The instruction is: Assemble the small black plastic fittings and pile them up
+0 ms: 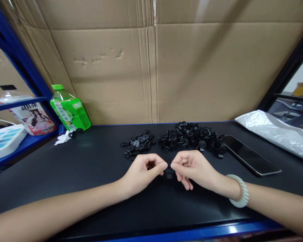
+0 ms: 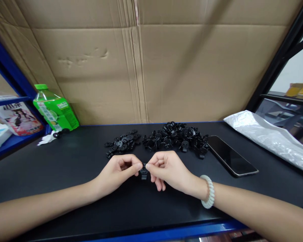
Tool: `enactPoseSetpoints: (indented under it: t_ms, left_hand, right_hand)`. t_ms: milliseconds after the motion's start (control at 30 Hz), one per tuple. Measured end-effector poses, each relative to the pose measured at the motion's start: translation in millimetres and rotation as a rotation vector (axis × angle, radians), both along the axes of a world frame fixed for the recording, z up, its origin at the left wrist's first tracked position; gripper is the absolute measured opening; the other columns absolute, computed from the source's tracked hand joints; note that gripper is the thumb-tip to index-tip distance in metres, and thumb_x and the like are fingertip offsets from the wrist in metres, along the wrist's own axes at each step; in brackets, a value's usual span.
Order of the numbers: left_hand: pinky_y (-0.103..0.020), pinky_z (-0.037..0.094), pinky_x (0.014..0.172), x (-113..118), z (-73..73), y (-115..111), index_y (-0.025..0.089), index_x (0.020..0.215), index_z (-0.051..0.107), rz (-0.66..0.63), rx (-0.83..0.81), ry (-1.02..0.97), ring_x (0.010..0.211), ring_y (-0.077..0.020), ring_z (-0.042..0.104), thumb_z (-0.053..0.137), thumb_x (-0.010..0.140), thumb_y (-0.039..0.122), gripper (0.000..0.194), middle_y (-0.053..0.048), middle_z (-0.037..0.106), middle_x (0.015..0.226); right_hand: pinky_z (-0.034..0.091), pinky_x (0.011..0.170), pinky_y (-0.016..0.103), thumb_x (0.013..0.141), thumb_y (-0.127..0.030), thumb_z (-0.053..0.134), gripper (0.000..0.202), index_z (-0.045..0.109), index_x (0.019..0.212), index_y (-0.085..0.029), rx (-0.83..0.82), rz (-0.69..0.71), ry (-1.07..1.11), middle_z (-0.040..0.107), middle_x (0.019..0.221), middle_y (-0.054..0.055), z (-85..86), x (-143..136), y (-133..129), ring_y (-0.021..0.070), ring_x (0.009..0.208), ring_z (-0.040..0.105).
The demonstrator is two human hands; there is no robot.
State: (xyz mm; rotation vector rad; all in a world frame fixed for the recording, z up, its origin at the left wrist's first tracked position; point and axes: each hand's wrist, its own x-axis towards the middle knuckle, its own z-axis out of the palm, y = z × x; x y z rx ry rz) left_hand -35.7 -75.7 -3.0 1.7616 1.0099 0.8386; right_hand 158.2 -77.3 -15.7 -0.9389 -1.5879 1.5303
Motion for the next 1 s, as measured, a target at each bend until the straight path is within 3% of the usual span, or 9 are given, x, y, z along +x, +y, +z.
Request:
enactPoseSetpoints:
  t_ms: [133,267,433,567,667,800,900,1000]
  left_hand:
    - [-0.024,0.044,0.062,1,-0.5,-2,0.015,0.072,0.062,0.008,0.029,0.007,0.063,-0.0137,0.054,0.058,0.084,0.034,0.023,0.0,0.059,0.065]
    - [-0.023,0.042,0.06,-8,8.4,5,0.015,0.077,0.06,0.054,0.218,0.085,0.063,-0.0134,0.052,0.052,0.088,0.033,0.023,0.0,0.056,0.068]
    - [-0.024,0.04,0.062,-37,25.1,40,0.016,0.078,0.058,0.245,0.535,0.32,0.067,-0.0146,0.052,0.047,0.09,0.033,0.024,-0.001,0.057,0.072]
    - [-0.025,0.042,0.064,-58,23.2,69,0.016,0.078,0.063,0.327,0.577,0.476,0.068,-0.0162,0.056,0.051,0.087,0.035,0.024,-0.003,0.062,0.077]
    - [-0.027,0.042,0.062,-64,18.2,77,0.015,0.092,0.065,0.401,0.581,0.486,0.064,-0.0164,0.055,0.055,0.083,0.035,0.024,-0.003,0.061,0.075]
    - [-0.027,0.041,0.063,-54,18.0,64,0.015,0.106,0.061,0.444,0.627,0.478,0.064,-0.0166,0.053,0.055,0.082,0.032,0.029,-0.001,0.057,0.072]
    - [-0.026,0.041,0.063,-35,17.6,40,0.016,0.104,0.06,0.337,0.659,0.416,0.067,-0.016,0.053,0.054,0.083,0.027,0.024,-0.001,0.057,0.075]
    - [-0.025,0.041,0.061,-16,12.1,13,0.017,0.1,0.061,0.184,0.579,0.349,0.062,-0.0138,0.051,0.053,0.084,0.022,0.019,0.001,0.055,0.071]
  right_hand:
    - [0.041,0.034,0.015,0.08,-0.041,0.066,0.028,0.059,0.077,-0.014,0.015,0.021,0.002,0.061,0.055,-0.002,-1.2,2,4,0.0072,0.036,0.054]
    - [0.045,0.039,0.017,0.085,-0.044,0.059,0.031,0.063,0.088,-0.013,0.022,0.115,-0.045,0.061,0.059,-0.001,1.0,7,6,0.0082,0.041,0.056]
    - [0.037,0.041,0.015,0.089,-0.036,0.054,0.026,0.065,0.085,-0.013,0.107,0.167,-0.212,0.06,0.06,0.0,7.3,14,1,0.0044,0.041,0.048]
    - [0.032,0.041,0.017,0.09,-0.036,0.053,0.026,0.066,0.083,-0.014,0.19,0.15,-0.332,0.059,0.058,-0.001,7.7,17,0,0.0049,0.041,0.043]
    - [0.037,0.046,0.019,0.091,-0.033,0.051,0.023,0.065,0.088,-0.016,0.339,0.092,-0.389,0.059,0.06,0.0,5.4,20,4,0.0084,0.049,0.048]
    - [0.039,0.049,0.021,0.087,-0.023,0.053,0.019,0.065,0.102,-0.019,0.616,-0.038,-0.506,0.065,0.09,0.005,4.2,24,10,0.0089,0.054,0.048]
    - [0.044,0.051,0.024,0.087,-0.019,0.049,0.03,0.062,0.114,-0.022,0.677,-0.024,-0.564,0.053,0.128,0.01,4.4,25,13,0.0056,0.051,0.046]
    - [0.051,0.062,0.03,0.086,-0.018,0.049,0.037,0.059,0.122,-0.021,0.718,-0.019,-0.661,0.042,0.144,0.012,2.7,21,16,0.0096,0.06,0.057]
